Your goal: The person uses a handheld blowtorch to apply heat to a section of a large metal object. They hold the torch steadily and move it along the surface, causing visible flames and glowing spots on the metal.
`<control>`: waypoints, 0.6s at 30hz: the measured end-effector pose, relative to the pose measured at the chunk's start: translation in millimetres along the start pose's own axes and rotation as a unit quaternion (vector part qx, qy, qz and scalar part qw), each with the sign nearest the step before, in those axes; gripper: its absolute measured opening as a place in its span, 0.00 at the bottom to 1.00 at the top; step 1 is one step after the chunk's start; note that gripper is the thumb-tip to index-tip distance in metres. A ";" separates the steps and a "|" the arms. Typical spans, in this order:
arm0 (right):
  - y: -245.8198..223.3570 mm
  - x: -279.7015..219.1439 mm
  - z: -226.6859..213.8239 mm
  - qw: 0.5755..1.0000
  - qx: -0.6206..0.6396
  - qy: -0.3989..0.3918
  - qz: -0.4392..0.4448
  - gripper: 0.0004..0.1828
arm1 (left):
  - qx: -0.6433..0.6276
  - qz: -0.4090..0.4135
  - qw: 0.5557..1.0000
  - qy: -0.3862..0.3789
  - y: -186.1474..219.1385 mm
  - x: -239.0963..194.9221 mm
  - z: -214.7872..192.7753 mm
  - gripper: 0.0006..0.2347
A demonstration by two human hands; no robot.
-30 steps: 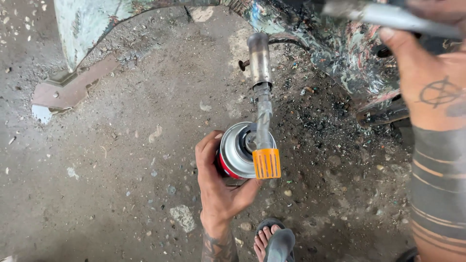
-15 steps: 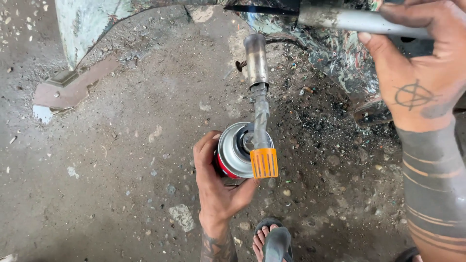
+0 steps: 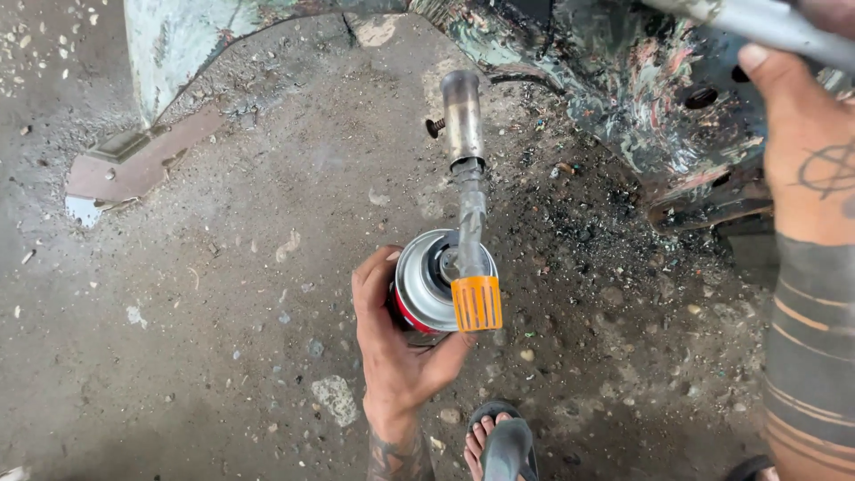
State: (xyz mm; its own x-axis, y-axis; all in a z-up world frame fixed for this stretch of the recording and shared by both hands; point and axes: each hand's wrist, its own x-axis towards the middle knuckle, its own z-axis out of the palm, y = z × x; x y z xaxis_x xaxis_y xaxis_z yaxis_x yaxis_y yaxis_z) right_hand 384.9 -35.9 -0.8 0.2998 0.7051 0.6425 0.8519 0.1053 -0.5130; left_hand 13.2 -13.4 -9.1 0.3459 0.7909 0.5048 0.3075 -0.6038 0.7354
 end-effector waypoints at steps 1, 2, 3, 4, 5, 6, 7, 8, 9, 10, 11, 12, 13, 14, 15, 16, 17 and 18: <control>-7.3 -0.6 -1.1 0.999 0.043 -0.002 -0.033 0.18 | -0.002 -0.002 1.000 0.000 -1.9 0.6 0.3 0.35; -14.9 -3.1 -3.8 0.994 0.085 -0.003 -0.063 0.20 | -0.004 -0.003 1.000 -0.003 -3.3 1.5 0.6 0.35; -15.8 -3.2 -7.1 0.995 0.081 -0.002 -0.062 0.20 | -0.008 -0.003 1.000 -0.005 -3.4 1.8 2.0 0.35; -16.7 -2.7 -10.4 0.996 0.061 0.001 -0.065 0.19 | -0.009 -0.006 1.000 -0.004 -4.1 2.6 3.9 0.35; -18.1 -2.1 -13.5 0.997 0.042 0.005 -0.068 0.18 | -0.010 -0.010 1.000 -0.003 -5.0 3.3 5.3 0.36; -8.0 -6.1 -20.9 0.997 0.036 0.004 -0.070 0.18 | -0.016 -0.009 1.000 -0.003 -5.1 3.1 5.9 0.36; 1.6 -10.0 -28.6 0.999 0.026 -0.015 -0.040 0.18 | -0.028 -0.004 1.000 -0.013 -5.1 3.0 6.3 0.35; 11.5 -12.6 -37.9 0.999 0.014 -0.034 -0.011 0.19 | -0.041 0.001 0.999 -0.023 -5.0 4.0 7.9 0.35; 12.6 -11.3 -45.2 0.999 0.007 -0.034 -0.013 0.19 | -0.049 0.003 0.999 -0.022 -5.7 5.5 10.8 0.35; 13.1 -12.5 -54.0 0.998 0.001 -0.059 0.005 0.18 | -0.047 0.016 0.998 -0.029 -6.4 6.7 14.0 0.34; 13.8 -13.8 -63.2 0.996 -0.004 -0.084 0.024 0.18 | -0.045 0.028 0.998 -0.035 -6.7 7.8 17.6 0.34; 2.6 -11.6 -72.8 0.996 -0.014 -0.082 0.025 0.18 | -0.054 0.031 0.997 -0.037 -7.3 7.5 22.8 0.34; -8.4 -9.4 -82.0 0.993 -0.044 -0.100 0.036 0.16 | -0.067 0.019 0.997 -0.031 -7.8 7.3 28.4 0.35; -20.0 -8.8 -90.7 0.989 -0.075 -0.119 0.050 0.15 | -0.080 0.006 0.996 -0.027 -8.4 6.7 33.5 0.36; -20.1 -12.8 -99.4 0.988 -0.085 -0.117 0.054 0.15 | -0.090 0.008 0.995 -0.031 -9.4 7.6 39.4 0.36; -20.4 -16.5 -106.4 0.986 -0.091 -0.118 0.072 0.16 | -0.115 0.009 0.993 -0.037 -10.2 7.8 44.0 0.36; -21.0 -20.2 -113.3 0.984 -0.098 -0.118 0.091 0.18 | -0.140 0.009 0.989 -0.043 -11.1 8.0 48.5 0.35; -5.1 -30.9 -126.3 0.983 -0.102 -0.118 0.093 0.18 | -0.145 0.009 0.988 -0.045 -11.8 8.3 52.3 0.35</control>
State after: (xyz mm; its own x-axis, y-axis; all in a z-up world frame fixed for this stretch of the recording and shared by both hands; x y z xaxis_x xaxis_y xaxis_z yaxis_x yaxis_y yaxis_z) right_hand 425.6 -146.7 53.8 0.3715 0.8448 0.3852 0.8673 -0.1677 -0.4686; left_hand 58.9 -4.9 -37.2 0.4302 0.7604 0.4866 0.0384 -0.5540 0.8317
